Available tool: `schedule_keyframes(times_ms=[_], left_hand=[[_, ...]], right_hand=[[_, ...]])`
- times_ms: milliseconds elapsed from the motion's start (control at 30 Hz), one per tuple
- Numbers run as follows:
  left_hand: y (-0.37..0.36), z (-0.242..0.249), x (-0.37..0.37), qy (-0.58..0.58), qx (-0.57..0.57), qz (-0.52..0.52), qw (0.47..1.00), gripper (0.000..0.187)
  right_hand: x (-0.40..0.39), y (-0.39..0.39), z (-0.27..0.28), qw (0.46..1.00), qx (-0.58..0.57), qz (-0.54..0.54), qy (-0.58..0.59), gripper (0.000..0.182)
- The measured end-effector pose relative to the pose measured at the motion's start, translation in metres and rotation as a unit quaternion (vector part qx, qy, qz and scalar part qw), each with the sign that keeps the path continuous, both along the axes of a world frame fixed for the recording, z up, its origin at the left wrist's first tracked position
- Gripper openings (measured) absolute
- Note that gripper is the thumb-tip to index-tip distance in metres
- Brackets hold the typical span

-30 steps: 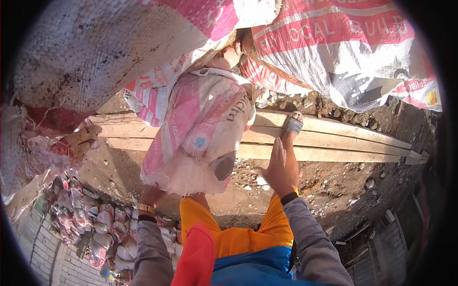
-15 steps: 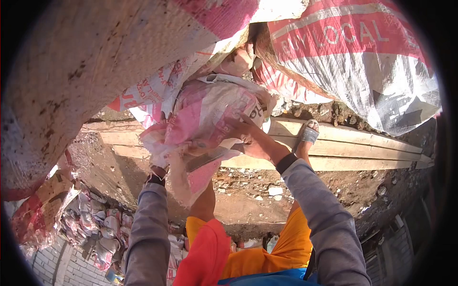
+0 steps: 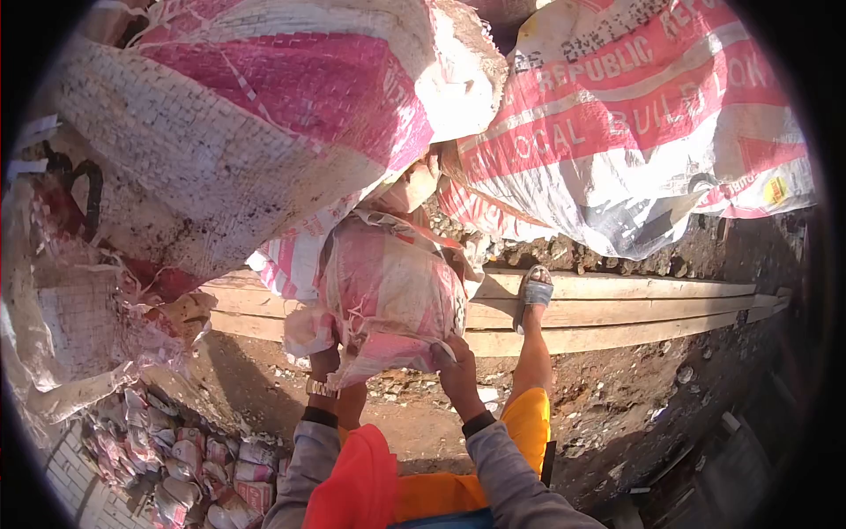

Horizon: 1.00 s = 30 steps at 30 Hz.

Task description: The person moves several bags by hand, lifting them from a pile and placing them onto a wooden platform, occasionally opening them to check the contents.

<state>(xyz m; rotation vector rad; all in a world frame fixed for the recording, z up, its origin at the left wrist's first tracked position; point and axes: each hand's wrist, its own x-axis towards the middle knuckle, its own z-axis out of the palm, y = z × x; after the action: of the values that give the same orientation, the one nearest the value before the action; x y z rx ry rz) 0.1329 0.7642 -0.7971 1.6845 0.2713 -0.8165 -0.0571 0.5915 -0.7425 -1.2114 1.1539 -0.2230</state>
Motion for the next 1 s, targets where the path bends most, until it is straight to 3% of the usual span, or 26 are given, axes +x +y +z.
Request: schedule_keyframes(times_ms=[67, 133, 200, 267, 300, 367, 433, 533, 567, 633, 700, 767, 833, 867, 900, 967, 1000], left_hand=[[-0.005, 0.028, -0.02, 0.002, -0.008, -0.014, 1.0, 0.045], [-0.018, 0.051, -0.034, 0.014, -0.015, -0.044, 0.999, 0.045], [-0.035, 0.07, -0.048, 0.014, -0.007, -0.09, 0.996, 0.044], [-0.065, 0.081, -0.066, 0.006, 0.004, -0.138, 0.99, 0.044], [-0.082, 0.083, -0.078, 0.001, 0.007, -0.167, 0.986, 0.044], [-0.113, 0.093, -0.107, -0.022, 0.021, -0.228, 0.973, 0.043], [-0.141, 0.109, -0.138, -0.063, 0.03, -0.297, 0.952, 0.043], [-0.18, 0.147, -0.19, -0.158, 0.047, -0.381, 0.91, 0.042], [-0.196, 0.163, -0.206, -0.203, 0.05, -0.408, 0.889, 0.042], [-0.227, 0.202, -0.232, -0.305, 0.048, -0.457, 0.834, 0.042], [-0.257, 0.245, -0.248, -0.407, 0.037, -0.483, 0.774, 0.042], [-0.296, 0.292, -0.256, -0.519, 0.029, -0.49, 0.7, 0.041], [-0.34, 0.341, -0.258, -0.628, 0.059, -0.487, 0.604, 0.041], [-0.359, 0.368, -0.258, -0.674, 0.09, -0.484, 0.551, 0.041], [-0.407, 0.393, -0.254, -0.761, -0.017, -0.36, 0.539, 0.046], [-0.452, 0.447, -0.244, -0.748, -0.076, -0.332, 0.569, 0.045], [-0.47, 0.472, -0.236, -0.727, -0.092, -0.337, 0.591, 0.045]], right_hand=[[-0.036, 0.009, 0.04, 0.997, -0.057, 0.038, 0.028, 0.026], [-0.068, 0.016, 0.081, 0.998, -0.043, 0.03, 0.036, 0.022], [-0.105, 0.031, 0.097, 0.996, 0.016, -0.006, 0.084, 0.027], [-0.132, 0.022, 0.129, 0.978, 0.15, -0.049, 0.138, 0.034], [-0.15, 0.021, 0.133, 0.98, 0.142, -0.053, 0.132, 0.034], [-0.188, 0.024, 0.15, 0.947, 0.246, -0.139, 0.151, 0.038], [-0.222, 0.008, 0.174, 0.948, 0.241, -0.113, 0.176, 0.038], [-0.274, 0.015, 0.178, 0.981, 0.12, -0.14, 0.064, 0.033], [-0.274, -0.009, 0.206, 0.983, 0.119, -0.133, 0.052, 0.033], [-0.28, -0.058, 0.266, 0.913, 0.253, -0.312, -0.078, 0.026], [-0.304, -0.093, 0.291, 0.984, 0.13, -0.12, 0.028, 0.023], [-0.307, -0.134, 0.32, 0.991, 0.058, -0.115, -0.047, 0.019], [-0.307, -0.18, 0.36, 0.991, -0.081, -0.007, -0.108, 0.015], [-0.305, -0.206, 0.379, 0.971, -0.159, -0.031, -0.173, 0.019], [-0.304, -0.233, 0.398, 0.941, -0.238, -0.05, -0.234, 0.027], [-0.297, -0.282, 0.445, 0.912, -0.296, -0.079, -0.272, 0.041], [-0.295, -0.308, 0.468, 0.886, -0.346, -0.05, -0.305, 0.013]])
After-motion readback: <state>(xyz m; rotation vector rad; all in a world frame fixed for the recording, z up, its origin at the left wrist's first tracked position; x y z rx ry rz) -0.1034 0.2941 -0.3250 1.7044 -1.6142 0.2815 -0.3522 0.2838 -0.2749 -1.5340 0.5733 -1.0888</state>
